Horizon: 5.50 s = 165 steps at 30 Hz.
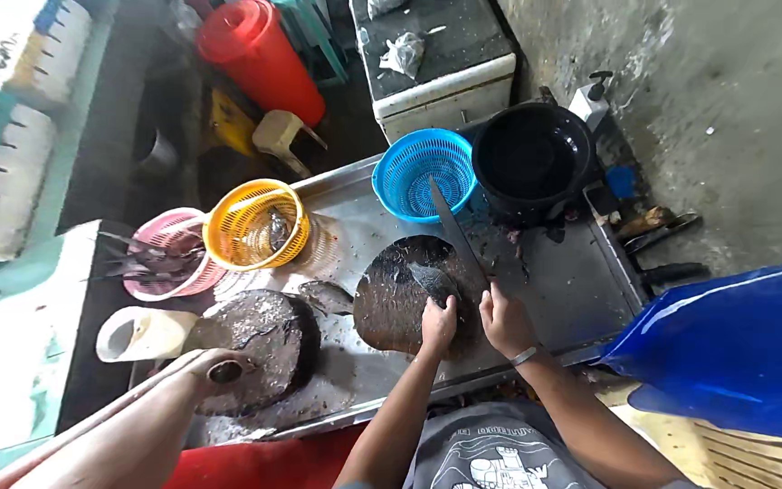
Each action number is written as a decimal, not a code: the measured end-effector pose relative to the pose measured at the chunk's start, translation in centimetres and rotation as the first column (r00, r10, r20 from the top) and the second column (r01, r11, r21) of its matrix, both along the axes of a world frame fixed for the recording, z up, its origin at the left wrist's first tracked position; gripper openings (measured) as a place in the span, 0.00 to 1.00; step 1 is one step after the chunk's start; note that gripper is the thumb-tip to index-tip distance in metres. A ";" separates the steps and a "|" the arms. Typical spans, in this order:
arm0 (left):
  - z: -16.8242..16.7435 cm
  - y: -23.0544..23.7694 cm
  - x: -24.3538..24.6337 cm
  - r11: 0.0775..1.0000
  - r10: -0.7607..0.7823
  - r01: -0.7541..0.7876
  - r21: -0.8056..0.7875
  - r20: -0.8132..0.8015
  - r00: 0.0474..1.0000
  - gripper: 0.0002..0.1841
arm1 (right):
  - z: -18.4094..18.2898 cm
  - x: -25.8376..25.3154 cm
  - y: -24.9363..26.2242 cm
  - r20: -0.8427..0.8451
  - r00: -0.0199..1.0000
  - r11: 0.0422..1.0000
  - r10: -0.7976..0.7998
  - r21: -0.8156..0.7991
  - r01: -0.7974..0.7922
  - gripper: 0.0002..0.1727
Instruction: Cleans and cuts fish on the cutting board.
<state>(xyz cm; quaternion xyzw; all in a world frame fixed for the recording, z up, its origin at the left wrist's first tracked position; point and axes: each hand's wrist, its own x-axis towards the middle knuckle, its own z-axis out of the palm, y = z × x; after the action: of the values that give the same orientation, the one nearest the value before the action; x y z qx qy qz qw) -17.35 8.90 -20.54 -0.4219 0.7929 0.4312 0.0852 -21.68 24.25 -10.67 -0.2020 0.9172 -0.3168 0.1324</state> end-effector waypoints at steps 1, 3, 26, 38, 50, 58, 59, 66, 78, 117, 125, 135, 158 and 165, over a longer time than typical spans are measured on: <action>0.0 0.0 0.0 1.000 0.008 -0.008 -0.003 -0.002 1.000 0.34 | -1.7 0.5 -0.7 0.033 0.999 0.999 -0.003 0.051 0.001 0.24; 0.0 0.3 0.4 1.000 0.014 -0.014 -0.011 -0.010 1.000 0.34 | -4.7 1.1 -1.2 0.350 0.937 0.963 -0.008 0.256 -0.088 0.25; 0.6 -6.6 -2.6 0.955 -0.297 0.284 -0.090 -0.356 0.886 0.16 | -5.0 -6.0 1.8 0.457 0.867 0.905 0.199 0.253 -0.341 0.25; 0.6 -5.0 -4.0 0.993 0.064 -0.078 0.088 0.153 0.986 0.49 | -2.8 -3.2 1.3 0.084 0.973 0.976 0.216 0.015 -0.218 0.25; 9.8 -11.1 -1.6 0.909 -0.153 0.281 -0.308 0.378 0.913 0.39 | -10.3 2.2 16.2 -0.176 0.924 0.918 0.339 0.277 -0.284 0.26; 3.7 -12.1 -2.5 0.847 -0.247 0.388 -0.363 0.377 0.893 0.45 | -7.2 -6.9 6.3 0.138 0.967 0.878 0.212 0.407 -0.251 0.29; 3.1 -11.4 -1.8 0.846 -0.222 0.359 -0.394 0.352 0.909 0.46 | -6.7 -7.6 5.6 0.178 0.973 0.922 0.149 0.330 -0.201 0.28; 3.1 -3.3 2.8 0.713 -0.374 0.526 -0.463 0.382 0.845 0.25 | -6.6 -4.9 6.5 0.563 0.819 0.993 0.114 -0.042 -0.109 0.28; 1.9 -3.2 3.6 0.687 -0.456 0.540 -0.486 0.290 0.841 0.22 | 4.3 -5.9 -0.4 0.294 0.831 0.548 0.473 0.639 -0.539 0.20; 6.1 -7.7 -1.1 0.629 -0.603 0.669 -0.395 0.295 0.741 0.18 | 4.2 -9.5 1.2 0.132 0.914 0.565 0.383 0.749 -0.345 0.25; 6.1 -8.3 -2.4 0.629 -0.599 0.671 -0.392 0.305 0.740 0.16 | 9.2 -8.7 -1.7 0.291 0.640 0.066 0.711 0.879 -0.473 0.21; 4.9 -9.5 -2.3 0.628 -0.670 0.703 -0.334 0.227 0.707 0.24 | 11.0 -12.4 -4.9 0.102 0.773 0.201 0.626 0.937 -0.286 0.25; 6.7 -9.2 -5.6 0.498 -0.759 0.811 -0.307 0.298 0.579 0.20 | 12.3 -8.2 -10.3 0.275 0.667 -0.042 0.693 0.938 -0.344 0.08; 2.1 -13.3 -7.6 0.495 -0.794 0.813 -0.306 0.221 0.566 0.49 | 11.3 -8.3 -10.8 0.243 0.814 0.069 0.528 0.943 -0.326 0.21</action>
<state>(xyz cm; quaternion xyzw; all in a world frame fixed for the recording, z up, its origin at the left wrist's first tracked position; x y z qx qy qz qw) -24.91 -4.41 -18.39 -0.0229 0.9615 0.1713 0.2135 -30.02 13.45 0.62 -0.3608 0.8127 0.3903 0.2386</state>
